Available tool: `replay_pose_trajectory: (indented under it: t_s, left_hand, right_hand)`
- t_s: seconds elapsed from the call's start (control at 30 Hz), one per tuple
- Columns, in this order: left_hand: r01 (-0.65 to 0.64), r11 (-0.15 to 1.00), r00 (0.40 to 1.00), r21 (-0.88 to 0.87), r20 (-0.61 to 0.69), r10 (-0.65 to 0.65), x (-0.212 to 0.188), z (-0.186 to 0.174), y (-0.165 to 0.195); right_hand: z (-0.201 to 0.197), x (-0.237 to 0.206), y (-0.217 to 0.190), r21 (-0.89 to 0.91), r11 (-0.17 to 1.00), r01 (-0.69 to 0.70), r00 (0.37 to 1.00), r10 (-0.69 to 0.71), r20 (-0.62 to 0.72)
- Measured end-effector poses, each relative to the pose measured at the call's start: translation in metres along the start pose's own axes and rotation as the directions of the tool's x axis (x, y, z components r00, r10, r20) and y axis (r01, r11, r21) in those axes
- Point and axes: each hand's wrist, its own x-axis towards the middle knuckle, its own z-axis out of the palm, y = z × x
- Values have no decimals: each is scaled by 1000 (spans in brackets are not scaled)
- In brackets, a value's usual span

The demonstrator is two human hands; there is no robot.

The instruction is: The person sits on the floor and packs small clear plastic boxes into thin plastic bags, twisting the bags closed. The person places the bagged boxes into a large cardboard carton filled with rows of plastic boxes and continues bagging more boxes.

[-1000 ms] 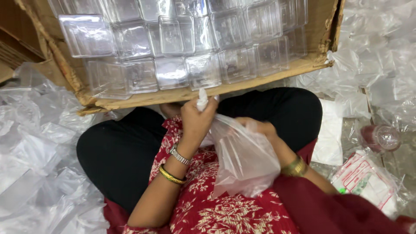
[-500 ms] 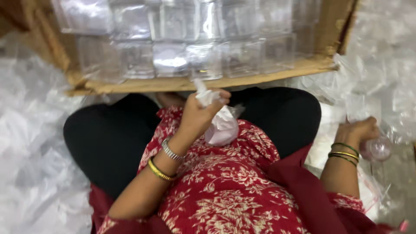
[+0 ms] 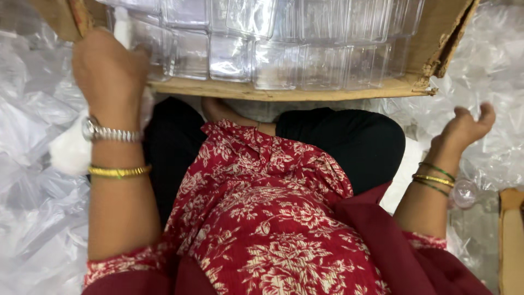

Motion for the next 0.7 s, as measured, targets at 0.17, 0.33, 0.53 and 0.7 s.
replay_pose_trajectory:
  t_s: [0.17,0.33,0.53,0.7]
  left_hand:
    - [-69,992,997,106,-30,73,26,28,-5]
    - [-114,989,993,-96,-27,112,13,42,33]
    - [-214,918,977,-333,-52,209,-10,-9,36]
    - [219,381,947,-898,290,139,-69,-26,62]
  right_hand:
    - [32,-88,-58,254,965,73,971,-127,204]
    - [77,-171,-108,344,858,382,805,-491,333]
    - [112,-267,-171,366,899,241,640,-430,636]
    - [143,-332,-216,401,914,66,205,-406,891]
